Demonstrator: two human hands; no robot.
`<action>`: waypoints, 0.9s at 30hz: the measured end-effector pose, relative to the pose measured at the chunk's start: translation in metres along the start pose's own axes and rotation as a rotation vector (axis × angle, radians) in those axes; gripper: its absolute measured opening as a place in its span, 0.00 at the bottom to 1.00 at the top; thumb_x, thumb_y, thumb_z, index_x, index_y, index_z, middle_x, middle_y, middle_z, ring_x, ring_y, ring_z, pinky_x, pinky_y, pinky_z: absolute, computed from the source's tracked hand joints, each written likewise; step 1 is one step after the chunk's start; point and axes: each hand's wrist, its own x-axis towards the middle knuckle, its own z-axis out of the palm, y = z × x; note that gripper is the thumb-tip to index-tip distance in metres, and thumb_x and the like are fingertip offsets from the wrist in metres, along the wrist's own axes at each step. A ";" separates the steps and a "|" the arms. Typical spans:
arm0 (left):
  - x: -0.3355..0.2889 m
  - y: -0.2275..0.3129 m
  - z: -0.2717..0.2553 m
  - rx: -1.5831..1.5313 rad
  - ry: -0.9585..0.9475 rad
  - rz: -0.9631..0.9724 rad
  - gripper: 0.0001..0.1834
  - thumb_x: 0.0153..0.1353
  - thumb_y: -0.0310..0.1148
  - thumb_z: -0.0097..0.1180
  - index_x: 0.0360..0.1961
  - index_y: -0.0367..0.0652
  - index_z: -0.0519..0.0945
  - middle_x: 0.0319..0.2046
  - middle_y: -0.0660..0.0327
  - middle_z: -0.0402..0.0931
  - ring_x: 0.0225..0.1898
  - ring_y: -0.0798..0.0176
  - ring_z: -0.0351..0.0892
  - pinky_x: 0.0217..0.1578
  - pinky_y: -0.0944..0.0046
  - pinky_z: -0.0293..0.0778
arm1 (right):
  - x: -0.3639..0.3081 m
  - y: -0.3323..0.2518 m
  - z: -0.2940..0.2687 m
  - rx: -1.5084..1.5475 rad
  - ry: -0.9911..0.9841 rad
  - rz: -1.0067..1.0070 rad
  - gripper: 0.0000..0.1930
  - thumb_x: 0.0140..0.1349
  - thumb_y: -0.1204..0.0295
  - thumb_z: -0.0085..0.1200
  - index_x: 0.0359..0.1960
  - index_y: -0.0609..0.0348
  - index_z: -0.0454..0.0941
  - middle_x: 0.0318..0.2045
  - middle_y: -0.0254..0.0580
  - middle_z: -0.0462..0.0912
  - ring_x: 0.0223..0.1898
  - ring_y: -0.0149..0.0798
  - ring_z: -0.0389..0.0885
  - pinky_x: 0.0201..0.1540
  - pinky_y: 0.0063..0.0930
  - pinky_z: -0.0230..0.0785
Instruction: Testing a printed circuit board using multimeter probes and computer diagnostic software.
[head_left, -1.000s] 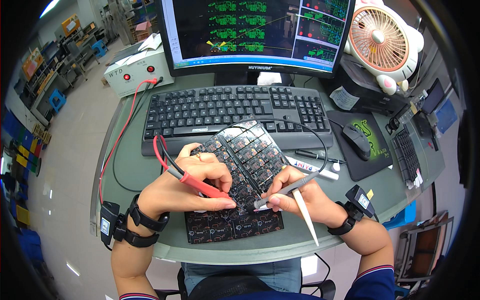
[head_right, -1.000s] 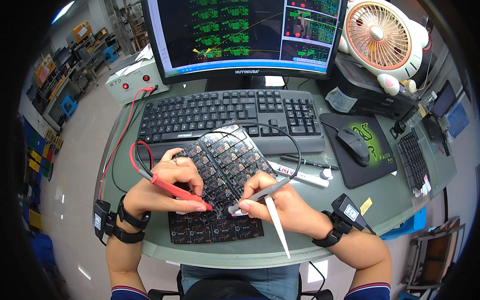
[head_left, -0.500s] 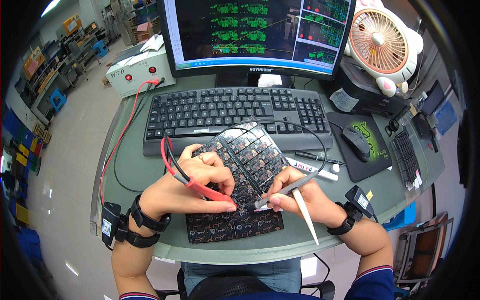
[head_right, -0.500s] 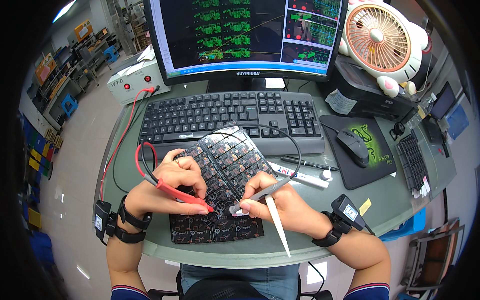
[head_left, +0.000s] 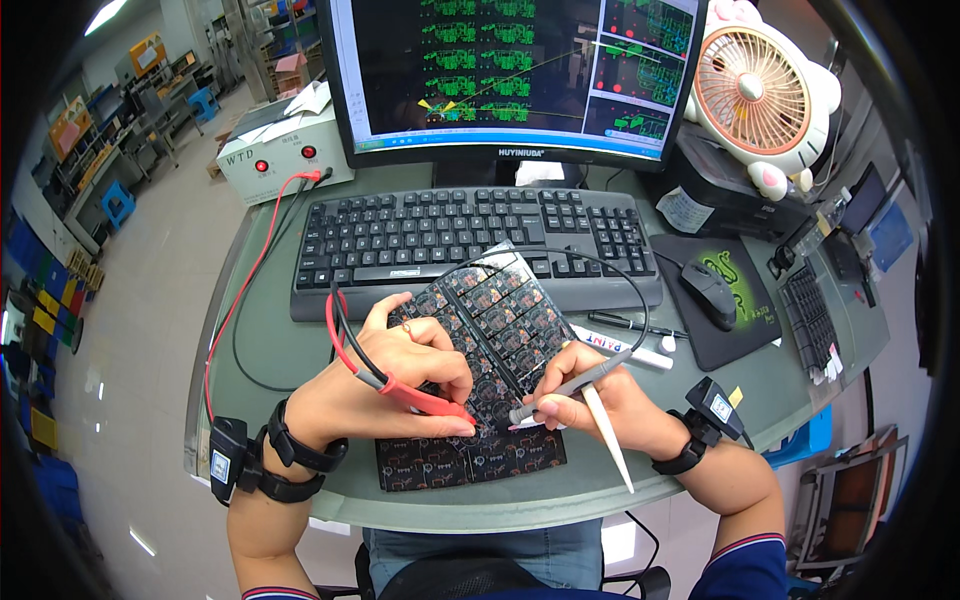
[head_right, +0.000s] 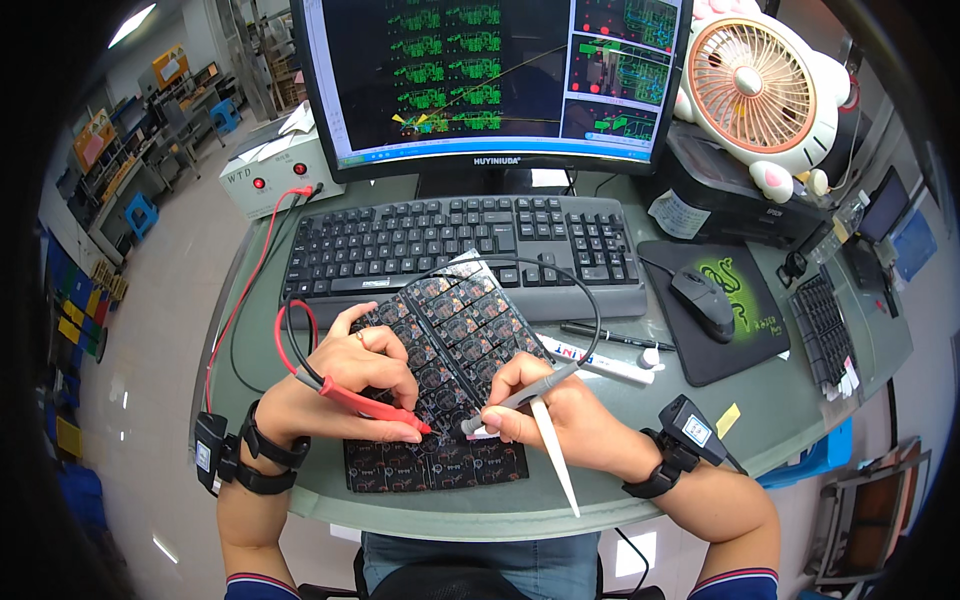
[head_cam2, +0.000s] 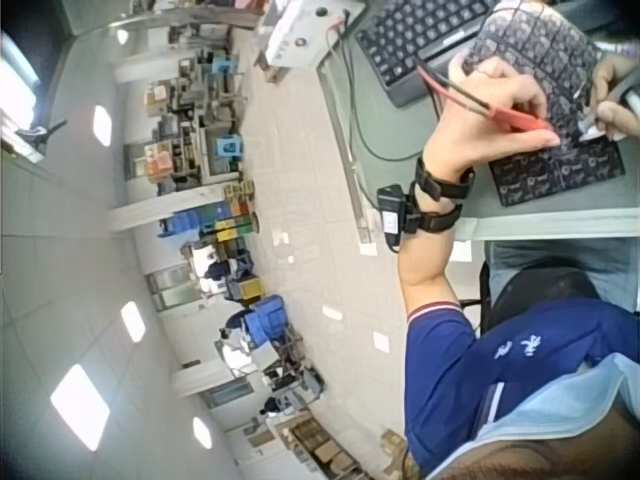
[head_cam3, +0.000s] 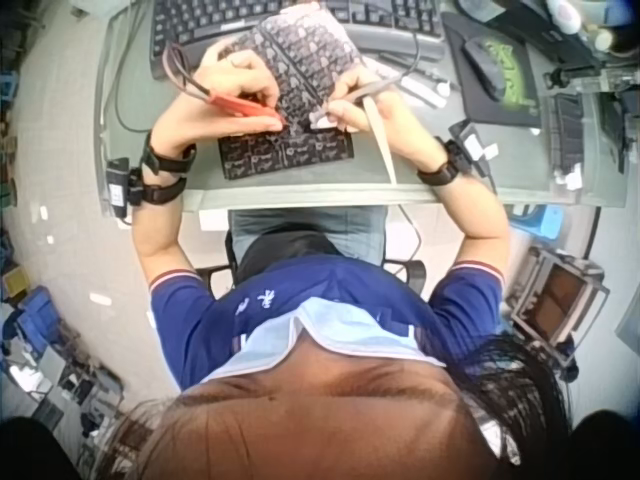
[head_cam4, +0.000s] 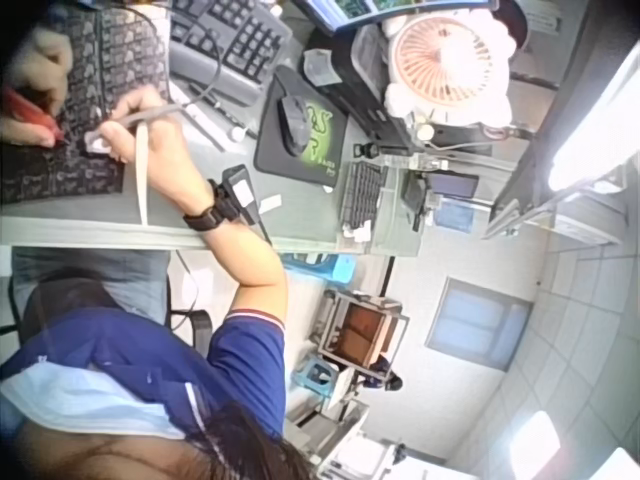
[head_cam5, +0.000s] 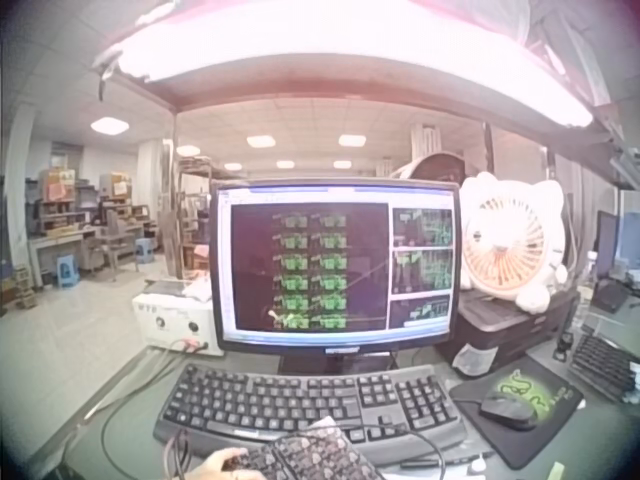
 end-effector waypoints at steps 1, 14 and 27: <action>0.000 -0.001 0.001 0.008 -0.001 0.001 0.14 0.46 0.48 0.75 0.25 0.55 0.82 0.24 0.78 0.75 0.37 0.73 0.76 0.67 0.37 0.44 | 0.000 0.000 0.000 0.004 0.002 0.010 0.10 0.66 0.71 0.59 0.39 0.62 0.71 0.30 0.34 0.79 0.30 0.23 0.78 0.32 0.19 0.72; -0.003 0.010 0.002 0.193 0.037 0.149 0.13 0.51 0.49 0.70 0.26 0.59 0.79 0.22 0.79 0.73 0.35 0.74 0.77 0.61 0.28 0.54 | -0.005 0.000 0.000 -0.020 -0.006 0.052 0.11 0.67 0.69 0.59 0.39 0.61 0.72 0.29 0.33 0.78 0.30 0.24 0.79 0.32 0.20 0.72; -0.002 0.011 0.000 0.131 -0.001 0.100 0.12 0.53 0.47 0.69 0.27 0.57 0.78 0.21 0.79 0.72 0.37 0.73 0.78 0.62 0.27 0.50 | -0.004 -0.002 0.001 0.012 0.022 0.070 0.10 0.67 0.70 0.59 0.38 0.61 0.72 0.29 0.33 0.79 0.30 0.23 0.79 0.31 0.19 0.72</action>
